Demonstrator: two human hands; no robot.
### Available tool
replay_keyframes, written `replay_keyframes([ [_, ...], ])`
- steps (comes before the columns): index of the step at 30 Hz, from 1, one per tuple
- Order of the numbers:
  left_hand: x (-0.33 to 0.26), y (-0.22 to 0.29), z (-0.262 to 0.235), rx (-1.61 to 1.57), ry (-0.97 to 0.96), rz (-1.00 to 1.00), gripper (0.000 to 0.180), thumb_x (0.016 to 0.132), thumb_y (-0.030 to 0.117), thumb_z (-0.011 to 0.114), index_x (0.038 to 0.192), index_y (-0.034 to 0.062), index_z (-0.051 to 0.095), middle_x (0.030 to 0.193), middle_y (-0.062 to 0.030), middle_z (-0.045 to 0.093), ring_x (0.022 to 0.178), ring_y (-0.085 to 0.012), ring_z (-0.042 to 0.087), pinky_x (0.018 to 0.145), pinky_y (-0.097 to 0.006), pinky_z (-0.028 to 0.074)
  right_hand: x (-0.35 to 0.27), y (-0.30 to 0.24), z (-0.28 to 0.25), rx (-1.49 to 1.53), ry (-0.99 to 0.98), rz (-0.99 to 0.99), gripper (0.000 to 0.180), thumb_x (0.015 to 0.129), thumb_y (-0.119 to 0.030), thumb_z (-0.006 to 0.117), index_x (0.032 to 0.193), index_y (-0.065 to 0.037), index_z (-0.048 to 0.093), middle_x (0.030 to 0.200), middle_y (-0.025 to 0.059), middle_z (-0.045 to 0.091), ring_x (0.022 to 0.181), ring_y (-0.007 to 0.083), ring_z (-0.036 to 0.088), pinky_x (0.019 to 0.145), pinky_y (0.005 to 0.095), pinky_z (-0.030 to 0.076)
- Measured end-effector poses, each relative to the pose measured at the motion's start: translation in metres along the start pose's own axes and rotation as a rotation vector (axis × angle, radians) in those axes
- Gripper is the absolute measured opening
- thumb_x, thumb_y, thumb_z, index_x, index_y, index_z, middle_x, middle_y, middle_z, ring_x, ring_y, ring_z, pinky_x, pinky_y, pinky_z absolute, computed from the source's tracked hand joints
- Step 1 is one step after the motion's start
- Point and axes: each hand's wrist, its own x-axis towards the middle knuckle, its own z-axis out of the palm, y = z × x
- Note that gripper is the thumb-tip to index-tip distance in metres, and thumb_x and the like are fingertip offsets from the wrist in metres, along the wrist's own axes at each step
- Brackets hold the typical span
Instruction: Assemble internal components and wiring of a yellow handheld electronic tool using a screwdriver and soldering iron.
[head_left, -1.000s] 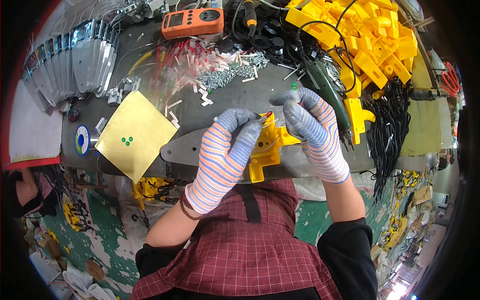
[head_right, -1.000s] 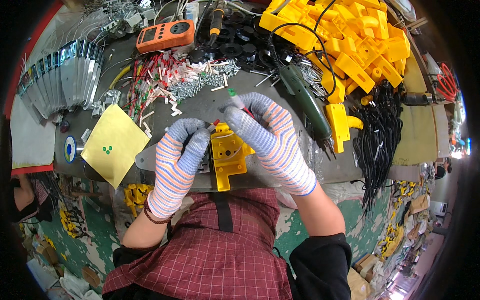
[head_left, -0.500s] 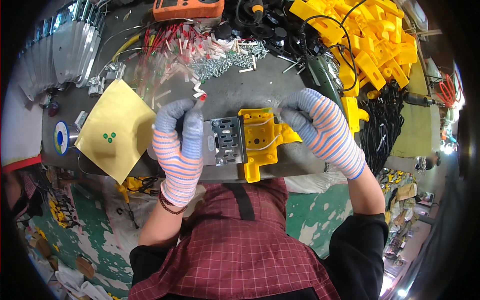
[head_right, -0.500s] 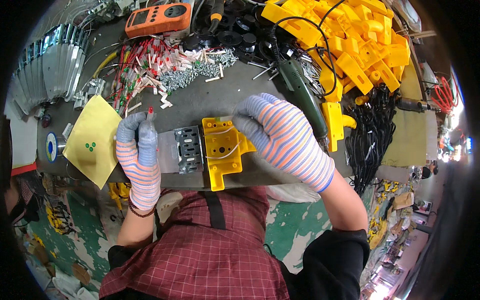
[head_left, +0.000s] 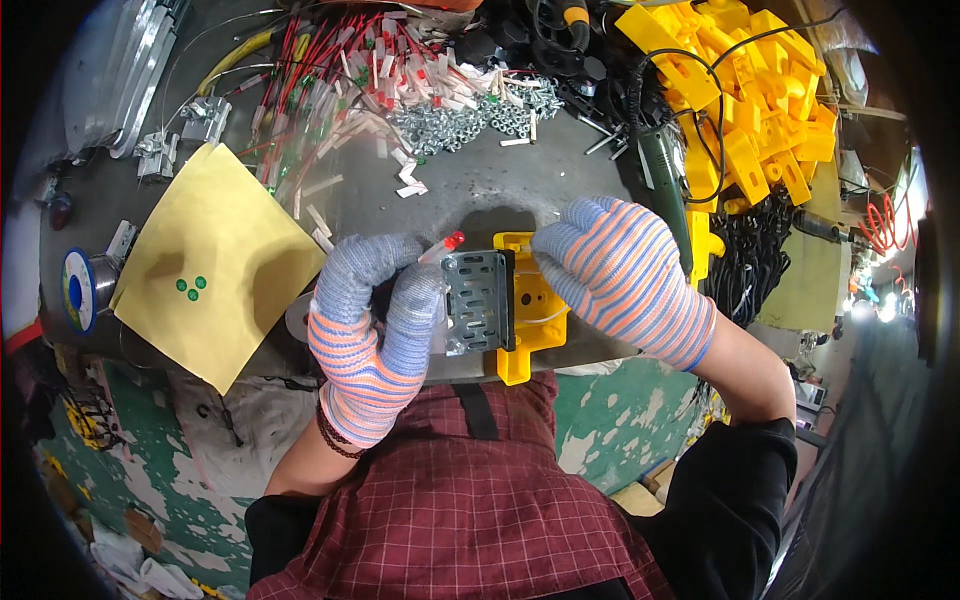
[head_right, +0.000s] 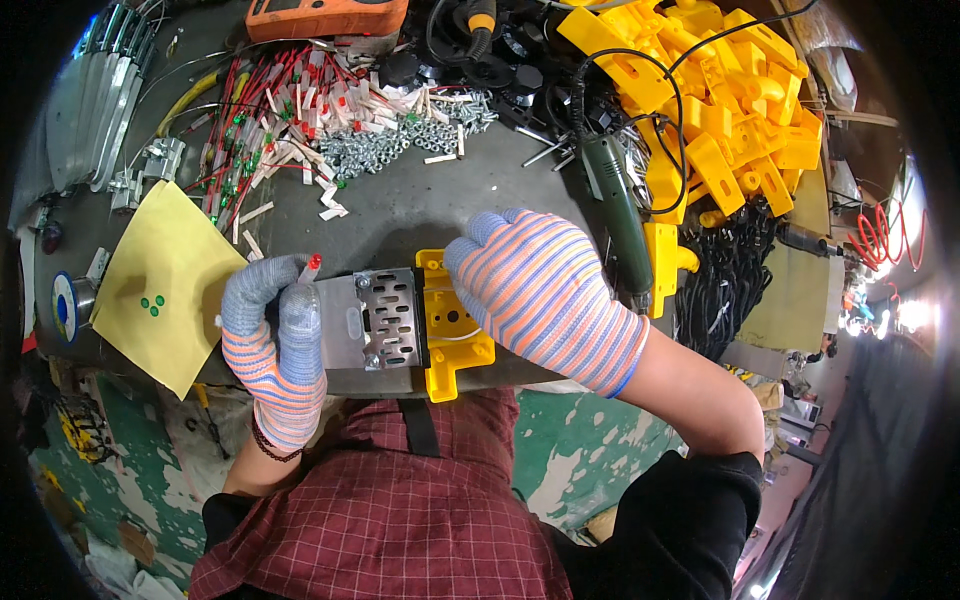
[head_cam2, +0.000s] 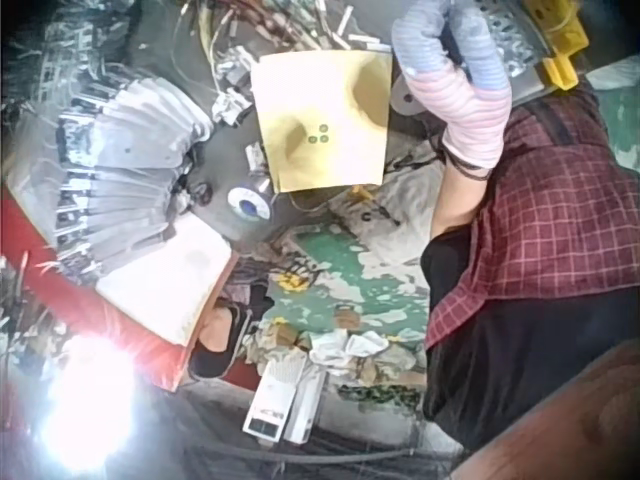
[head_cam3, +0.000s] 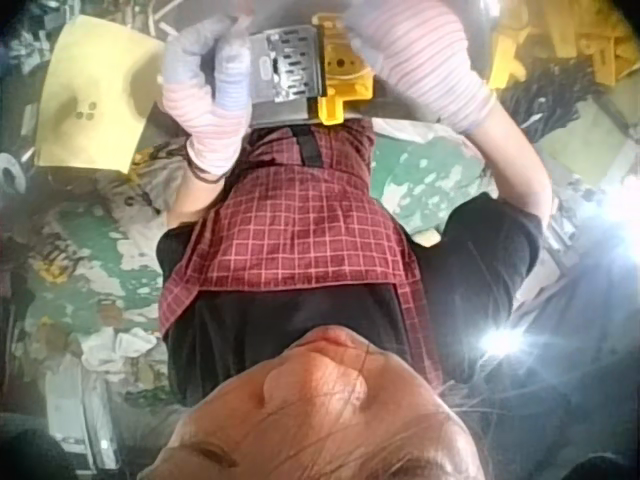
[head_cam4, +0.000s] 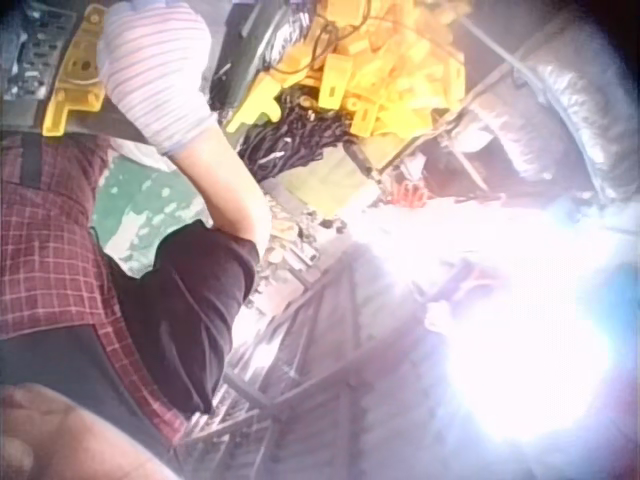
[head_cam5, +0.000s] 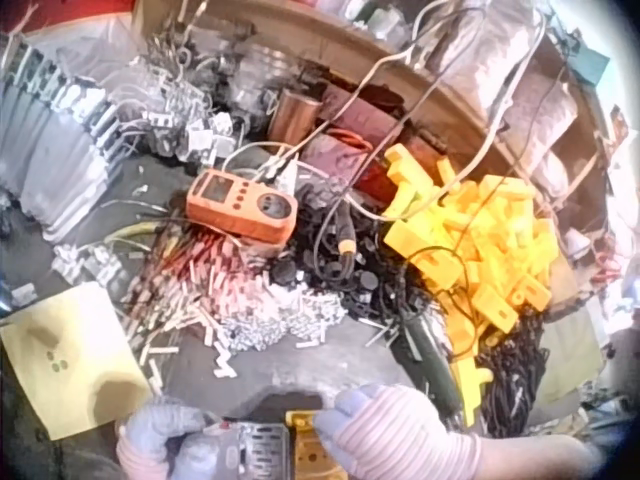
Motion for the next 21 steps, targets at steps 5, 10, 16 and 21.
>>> replay_keyframes([
  [5,0.002,0.001,-0.002,0.003,-0.002,0.008,0.015,0.084,0.008,0.073,0.096,0.0018,0.066,0.085,-0.0092,0.066,0.073,-0.0193,0.062,0.071,-0.031,0.049,0.004,0.000,0.006,0.194,-0.037,0.059,0.016,0.081,-0.019,0.064,0.088,-0.006,0.068,0.077,0.0131,0.062,0.072,0.0339,0.062,0.065,0.0418,0.051],
  [10,0.000,-0.002,-0.005,0.048,-0.025,0.032,0.017,0.082,0.007,0.074,0.096,0.0019,0.065,0.085,-0.0098,0.065,0.072,-0.0201,0.061,0.071,-0.031,0.049,0.003,0.009,0.012,0.821,-0.068,0.379,0.021,0.085,-0.019,0.063,0.089,0.000,0.070,0.085,0.0195,0.067,0.078,0.0347,0.067,0.070,0.0367,0.054],
  [16,0.002,-0.004,-0.002,0.017,-0.006,0.078,0.018,0.084,0.009,0.072,0.098,0.0011,0.064,0.087,-0.0100,0.065,0.072,-0.0196,0.060,0.069,-0.031,0.049,0.007,0.005,0.010,0.581,-0.065,0.366,0.021,0.085,-0.023,0.062,0.086,-0.003,0.070,0.074,0.0178,0.066,0.072,0.0365,0.065,0.067,0.0404,0.053],
  [21,-0.006,0.006,-0.003,-0.038,-0.078,-0.081,0.020,0.092,0.017,0.065,0.104,0.0016,0.060,0.099,-0.0052,0.060,0.091,-0.0150,0.054,0.086,-0.031,0.044,-0.005,0.004,0.012,0.356,-0.049,0.336,0.016,0.082,-0.021,0.071,0.088,-0.007,0.069,0.083,0.0137,0.066,0.075,0.0343,0.063,0.067,0.0422,0.050],
])
